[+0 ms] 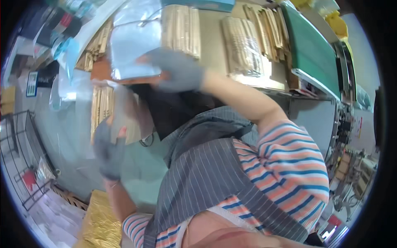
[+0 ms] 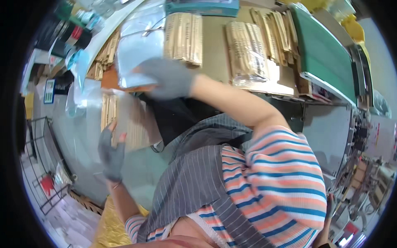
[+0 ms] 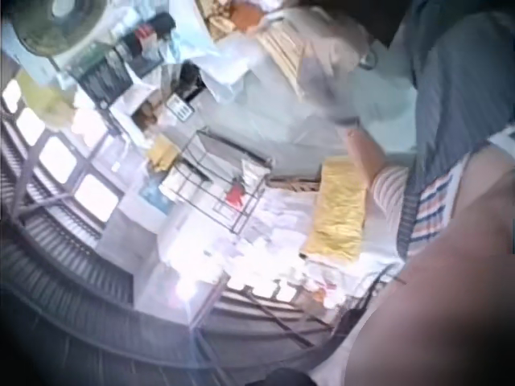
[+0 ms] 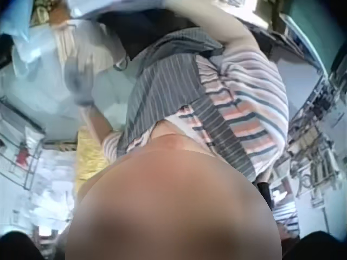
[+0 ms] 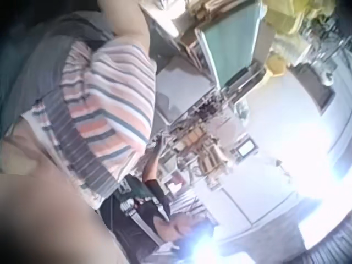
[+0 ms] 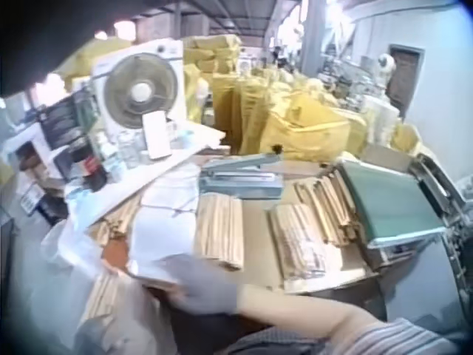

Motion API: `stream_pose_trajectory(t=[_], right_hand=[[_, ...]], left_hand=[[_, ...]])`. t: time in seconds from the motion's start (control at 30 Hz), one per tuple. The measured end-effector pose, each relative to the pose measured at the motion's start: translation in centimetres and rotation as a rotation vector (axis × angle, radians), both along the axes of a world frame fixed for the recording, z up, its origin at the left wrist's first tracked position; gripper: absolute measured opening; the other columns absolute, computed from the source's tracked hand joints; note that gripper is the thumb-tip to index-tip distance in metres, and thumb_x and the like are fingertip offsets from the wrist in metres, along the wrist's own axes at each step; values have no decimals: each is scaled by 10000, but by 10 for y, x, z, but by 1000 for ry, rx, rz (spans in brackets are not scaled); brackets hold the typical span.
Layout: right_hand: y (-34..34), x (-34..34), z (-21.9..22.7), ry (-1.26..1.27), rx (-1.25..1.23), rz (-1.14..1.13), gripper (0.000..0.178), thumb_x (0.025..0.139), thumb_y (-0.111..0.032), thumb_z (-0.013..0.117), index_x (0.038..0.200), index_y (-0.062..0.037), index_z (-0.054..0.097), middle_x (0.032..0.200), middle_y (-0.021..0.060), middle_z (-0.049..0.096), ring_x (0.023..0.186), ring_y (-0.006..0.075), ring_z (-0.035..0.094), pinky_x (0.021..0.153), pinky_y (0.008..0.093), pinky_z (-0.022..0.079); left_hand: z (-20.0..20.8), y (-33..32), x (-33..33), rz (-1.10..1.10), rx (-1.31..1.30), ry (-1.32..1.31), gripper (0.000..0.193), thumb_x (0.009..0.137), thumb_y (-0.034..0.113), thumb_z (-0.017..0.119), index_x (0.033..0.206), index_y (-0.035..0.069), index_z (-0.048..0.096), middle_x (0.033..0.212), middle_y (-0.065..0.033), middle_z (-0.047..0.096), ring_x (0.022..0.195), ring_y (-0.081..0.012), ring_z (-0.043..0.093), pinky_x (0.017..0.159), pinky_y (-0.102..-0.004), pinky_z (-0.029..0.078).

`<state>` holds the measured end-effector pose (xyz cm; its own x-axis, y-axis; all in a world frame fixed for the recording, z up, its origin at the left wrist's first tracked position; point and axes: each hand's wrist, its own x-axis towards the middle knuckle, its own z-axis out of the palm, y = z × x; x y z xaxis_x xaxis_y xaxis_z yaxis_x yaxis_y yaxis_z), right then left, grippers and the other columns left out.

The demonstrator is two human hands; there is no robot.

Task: Packaging bundles of wooden sticks into plastic bags and sealing them using a heat sealer and tape dispenser.

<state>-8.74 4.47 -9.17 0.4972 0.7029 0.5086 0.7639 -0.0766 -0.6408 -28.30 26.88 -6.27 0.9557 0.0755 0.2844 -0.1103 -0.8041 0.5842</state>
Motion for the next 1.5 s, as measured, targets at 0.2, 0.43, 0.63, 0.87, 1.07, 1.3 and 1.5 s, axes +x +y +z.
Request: stream_pose_trajectory(t=[0.2, 0.43, 0.63, 0.87, 1.07, 1.3, 1.5], right_hand=[[-258, 3, -34, -67, -628, -669, 734, 652, -98, 652, 1338, -123, 393, 1283, 203, 446, 1168, 393, 449, 963, 412, 400], [-281, 2, -36, -201, -467, -823, 393, 737, -66, 546, 1115, -151, 611, 882, 90, 587, 697, 301, 590, 582, 370, 482], [-279, 90, 78, -82, -139, -882, 281, 876, -336, 530, 842, -80, 643, 643, 123, 618, 599, 295, 604, 558, 353, 491], [-287, 102, 109, 485, -337, -689, 252, 871, -255, 546, 837, -25, 644, 635, 68, 616, 540, 138, 584, 526, 265, 482], [-292, 90, 138, 337, -341, -650, 193, 837, -160, 596, 946, -2, 606, 737, 35, 627, 603, 118, 582, 570, 250, 481], [-214, 68, 114, -578, -249, -596, 282, 867, -282, 625, 978, -32, 557, 725, -11, 574, 623, 106, 511, 542, 297, 409], [-171, 144, 76, 117, 127, -598, 260, 878, -291, 593, 831, -35, 599, 616, 18, 550, 544, 123, 518, 529, 301, 425]], left_hand=[[-78, -214, 128, -449, -67, -44, 597, 766, 356, 679, 1225, 24, 489, 1219, -189, 522, 1095, -335, 518, 917, -418, 419], [-123, -314, 195, -343, 228, -149, 513, 776, 222, 593, 1250, 63, 477, 1193, -165, 526, 1010, -329, 555, 784, -390, 481], [42, -282, 273, -385, 170, -364, 242, 883, 250, 505, 891, 45, 634, 662, -165, 589, 611, -345, 581, 580, -388, 476], [68, -243, 296, -614, -120, 219, 290, 864, 232, 513, 828, -30, 632, 602, -65, 613, 465, -92, 551, 449, -247, 443], [94, -237, 276, -521, -305, 193, 263, 886, 197, 504, 960, -15, 640, 630, -69, 622, 477, -71, 534, 452, -208, 418], [148, -233, 238, -589, -441, -32, 223, 854, 122, 578, 1022, -19, 622, 720, -57, 638, 626, -64, 576, 562, -202, 452], [53, -187, 301, -723, -678, 505, 435, 728, 190, 731, 1100, 10, 596, 945, -28, 626, 819, -98, 564, 771, -256, 465]])
